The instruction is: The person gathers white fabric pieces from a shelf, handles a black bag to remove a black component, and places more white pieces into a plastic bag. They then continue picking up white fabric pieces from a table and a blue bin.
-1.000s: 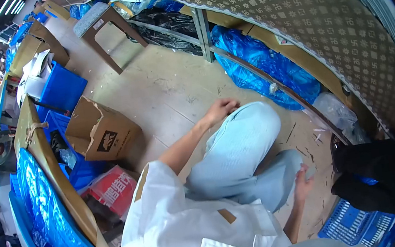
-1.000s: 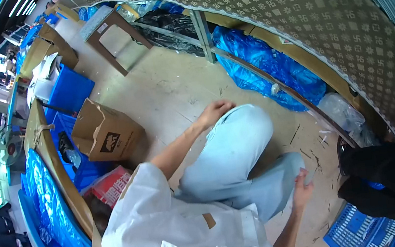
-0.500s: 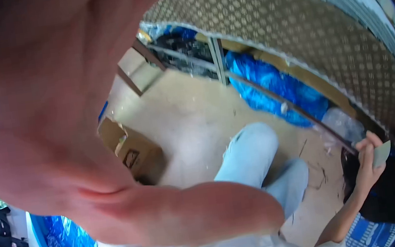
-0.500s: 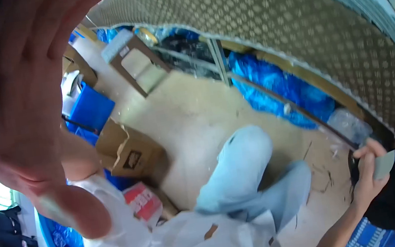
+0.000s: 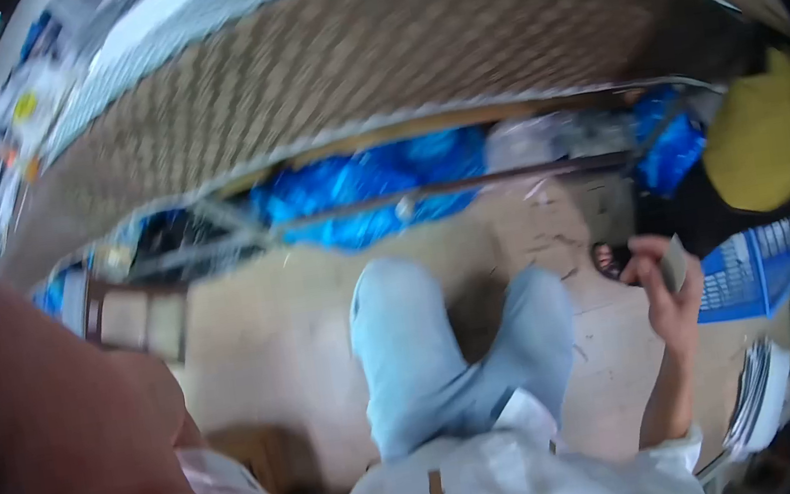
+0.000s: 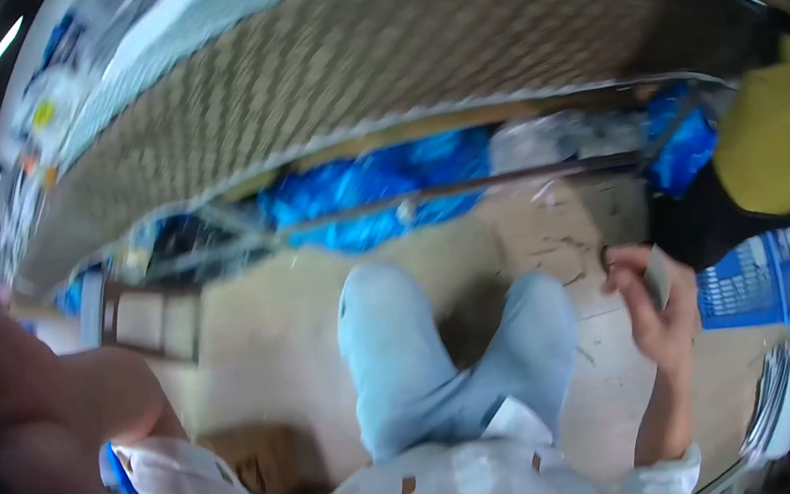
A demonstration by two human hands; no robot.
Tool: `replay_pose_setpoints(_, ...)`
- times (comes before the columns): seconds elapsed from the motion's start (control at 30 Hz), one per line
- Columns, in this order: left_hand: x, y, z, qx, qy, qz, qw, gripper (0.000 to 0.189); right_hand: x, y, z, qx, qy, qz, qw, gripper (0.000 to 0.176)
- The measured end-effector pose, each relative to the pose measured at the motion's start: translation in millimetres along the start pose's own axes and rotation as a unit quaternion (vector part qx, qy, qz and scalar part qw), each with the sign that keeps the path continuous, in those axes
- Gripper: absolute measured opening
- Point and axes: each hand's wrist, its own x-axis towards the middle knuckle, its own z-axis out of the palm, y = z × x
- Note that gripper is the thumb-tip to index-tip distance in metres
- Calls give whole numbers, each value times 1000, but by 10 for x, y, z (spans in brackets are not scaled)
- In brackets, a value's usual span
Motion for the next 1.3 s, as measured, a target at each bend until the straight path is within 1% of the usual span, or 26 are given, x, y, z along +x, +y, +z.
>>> replay_pose_setpoints(0.03,48,-224,59,-13,-2,7,1000,35,-58,52,-96,-28,25,9,999,17)
replay_pose_setpoints(0.07,121,-377,187,-29,-5,23,999,35,-237,47,-271,-48,63,51,996,16)
replay_pose_setpoints(0.1,222,-482,297,-48,-6,44,998,35,-447,72,-412,-51,108,64,991,15)
replay_pose_setpoints(0.2,306,-735,775,-99,2,87,991,34,-1001,104,-829,-107,189,73,973,14)
replay_pose_setpoints(0.27,389,-927,1112,-136,1,103,985,34,-1416,107,-933,-92,258,171,946,12)
replay_pose_setpoints(0.3,416,-977,1280,-153,-4,116,981,34,-1623,172,-991,-103,282,159,940,13)
replay_pose_setpoints(0.37,471,-1076,1606,-184,-9,132,974,33,-1976,217,-1059,-109,327,202,917,13)
replay_pose_setpoints(0.4,501,-1117,1739,-195,-7,137,971,33,-2129,195,-1087,-114,342,232,904,14)
replay_pose_setpoints(0.5,553,-1226,1999,-216,8,155,964,33,-2322,258,-1150,-120,368,255,886,14)
replay_pose_setpoints(0.57,612,-1344,2169,-204,23,150,967,33,-2536,276,-1053,-114,371,291,875,15)
replay_pose_setpoints(0.63,587,-1500,2296,-191,38,155,969,33,-2505,488,-1066,-104,366,298,875,14)
replay_pose_setpoints(0.67,566,-1605,2369,-175,48,148,972,33,-2479,565,-1040,-115,350,324,872,14)
replay_pose_setpoints(0.73,441,-1881,2538,-129,55,93,986,33,-2435,756,-899,-108,334,337,873,14)
replay_pose_setpoints(0.77,320,-2046,2662,-95,37,35,994,33,-2383,869,-855,-104,322,347,875,15)
replay_pose_setpoints(0.83,-64,-2448,2951,-37,-56,-115,991,33,-2274,1050,-719,-100,274,354,889,15)
replay_pose_setpoints(0.87,-274,-2639,3050,4,-131,-196,972,21,-2213,1153,-653,-73,247,374,891,17)
replay_pose_setpoints(0.9,-642,-2919,3140,-8,-185,-251,950,16,-2128,1248,-579,-68,215,399,889,18)
replay_pose_setpoints(0.97,-1271,-3190,3260,-112,-265,-376,881,13,-2017,1563,-436,-43,161,427,889,19)
replay_pose_setpoints(1.03,-1802,-3393,3355,-187,-302,-408,841,13,-1882,1851,-310,-51,105,420,900,19)
replay_pose_setpoints(1.07,-1991,-3462,3369,-186,-307,-419,834,12,-1790,1984,-240,-73,70,424,900,18)
replay_pose_setpoints(1.1,-2179,-3511,3380,-187,-314,-431,825,12,-1680,2097,-182,-79,67,432,896,18)
replay_pose_setpoints(1.13,-2392,-3559,3402,-196,-290,-458,817,10,-1555,2207,-138,-70,22,445,893,19)
replay_pose_setpoints(1.17,-2556,-3604,3407,-205,-288,-459,815,10,-1465,2316,-95,-60,-23,456,888,19)
replay_pose_setpoints(1.23,-2827,-3675,3416,-222,-249,-557,761,8,-1373,2558,0,-67,-34,445,893,20)
replay_pose_setpoints(1.27,-2947,-3692,3433,-231,-214,-582,750,8,-1276,2624,39,-89,-65,428,897,20)
replay_pose_setpoints(1.3,-3071,-3712,3437,-238,-215,-582,748,8,-1190,2673,67,-110,-96,411,900,21)
